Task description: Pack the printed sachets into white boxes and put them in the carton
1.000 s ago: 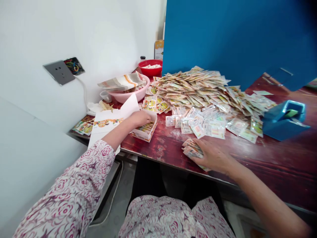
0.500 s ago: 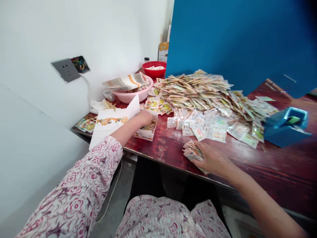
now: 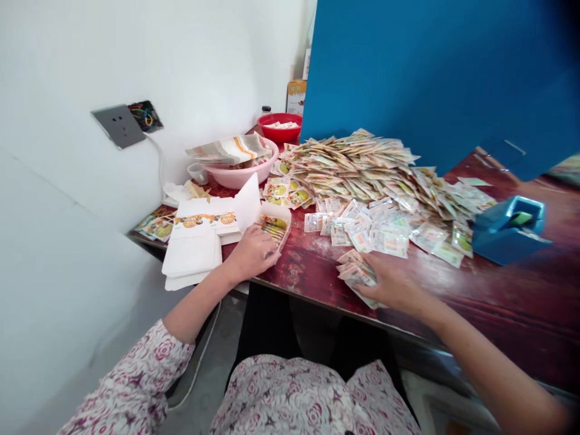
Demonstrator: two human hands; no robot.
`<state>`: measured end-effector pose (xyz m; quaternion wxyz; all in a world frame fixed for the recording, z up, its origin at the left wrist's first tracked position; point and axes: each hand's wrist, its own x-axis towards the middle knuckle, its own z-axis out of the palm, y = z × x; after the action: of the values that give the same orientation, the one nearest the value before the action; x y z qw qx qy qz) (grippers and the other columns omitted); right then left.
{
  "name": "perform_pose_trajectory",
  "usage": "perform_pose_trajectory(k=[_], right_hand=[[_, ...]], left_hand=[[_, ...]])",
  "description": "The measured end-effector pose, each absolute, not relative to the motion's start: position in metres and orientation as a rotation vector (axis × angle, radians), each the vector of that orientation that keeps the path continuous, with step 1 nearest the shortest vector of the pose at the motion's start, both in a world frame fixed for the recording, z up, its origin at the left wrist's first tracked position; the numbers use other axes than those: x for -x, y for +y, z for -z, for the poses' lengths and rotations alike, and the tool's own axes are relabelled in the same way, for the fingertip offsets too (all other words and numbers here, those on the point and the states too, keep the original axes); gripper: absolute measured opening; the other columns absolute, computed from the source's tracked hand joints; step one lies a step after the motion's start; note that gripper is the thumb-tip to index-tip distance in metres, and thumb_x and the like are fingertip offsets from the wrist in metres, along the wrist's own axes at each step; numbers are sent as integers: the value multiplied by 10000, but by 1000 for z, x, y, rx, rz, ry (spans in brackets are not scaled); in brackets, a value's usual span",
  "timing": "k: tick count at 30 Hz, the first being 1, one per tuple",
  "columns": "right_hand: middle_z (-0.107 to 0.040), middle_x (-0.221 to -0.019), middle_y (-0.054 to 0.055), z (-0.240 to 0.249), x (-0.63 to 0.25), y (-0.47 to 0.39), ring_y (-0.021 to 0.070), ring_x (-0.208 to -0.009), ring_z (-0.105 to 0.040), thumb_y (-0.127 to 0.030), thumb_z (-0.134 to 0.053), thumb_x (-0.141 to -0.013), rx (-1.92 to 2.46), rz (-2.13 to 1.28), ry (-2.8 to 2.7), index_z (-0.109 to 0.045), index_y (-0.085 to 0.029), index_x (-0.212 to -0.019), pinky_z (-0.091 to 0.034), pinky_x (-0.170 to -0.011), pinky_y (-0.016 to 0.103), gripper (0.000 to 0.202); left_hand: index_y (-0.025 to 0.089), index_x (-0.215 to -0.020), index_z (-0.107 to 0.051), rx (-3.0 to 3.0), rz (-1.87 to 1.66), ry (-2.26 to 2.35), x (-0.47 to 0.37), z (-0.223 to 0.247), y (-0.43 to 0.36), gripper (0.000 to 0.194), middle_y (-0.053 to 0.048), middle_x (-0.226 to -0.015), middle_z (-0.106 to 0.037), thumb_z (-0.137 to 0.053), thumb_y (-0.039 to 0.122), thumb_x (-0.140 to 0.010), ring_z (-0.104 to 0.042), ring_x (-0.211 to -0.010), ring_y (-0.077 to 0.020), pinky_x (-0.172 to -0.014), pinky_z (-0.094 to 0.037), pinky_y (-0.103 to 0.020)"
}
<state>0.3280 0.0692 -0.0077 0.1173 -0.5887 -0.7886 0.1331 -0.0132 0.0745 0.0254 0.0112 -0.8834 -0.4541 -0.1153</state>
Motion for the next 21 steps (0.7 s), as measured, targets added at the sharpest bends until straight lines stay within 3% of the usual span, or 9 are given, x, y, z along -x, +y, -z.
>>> perform_pose_trajectory(k=[3,7,12,16,21], right_hand=[[-758,-964,140,5,-341,80,320,-858,-718,-471,-698,-742,1912,-520,-2184,-635,-153,-1195,-538,-749,396,557],[-756,-1010,131,-2,-342,86,295,-884,-722,-488,-675,-787,2041,-649,-1987,-597,-148,-1250,-535,-736,351,579],[-727,-1072,212,-8,-310,77,363,-959,-702,-454,-658,-821,2176,-284,-2334,-567,-109,-1263,-500,-759,385,568],[-695,-1143,241,-7,-298,74,386,-1040,-679,-420,-678,-814,2120,-152,-2582,-493,-89,-1344,-485,-799,399,651],[-705,-1121,214,-4,-308,78,372,-1044,-676,-435,-651,-817,2043,-113,-2654,-553,-123,-1240,-474,-844,408,534]], left_hand=[[194,-732,-684,2850,504,-1197,23,-26,65,316,-31,-793,-694,-522,313,-976,-615,-855,-179,-1083,-378,-427],[204,-901,-713,2705,927,-1094,33,-17,48,206,-48,-960,-730,-538,282,-976,-651,-993,-195,-1153,-340,-479],[209,-1026,-688,2347,1414,-1153,37,5,32,152,-74,-1038,-718,-589,148,-928,-655,-1032,-204,-1040,-490,-443],[216,-1073,-676,2231,1617,-1197,34,15,23,211,-80,-1083,-692,-601,106,-909,-649,-1060,-213,-984,-529,-423],[235,-1271,-587,1880,2041,-1564,31,25,26,332,-86,-1230,-621,-605,233,-939,-599,-1169,-214,-1049,-483,-412]])
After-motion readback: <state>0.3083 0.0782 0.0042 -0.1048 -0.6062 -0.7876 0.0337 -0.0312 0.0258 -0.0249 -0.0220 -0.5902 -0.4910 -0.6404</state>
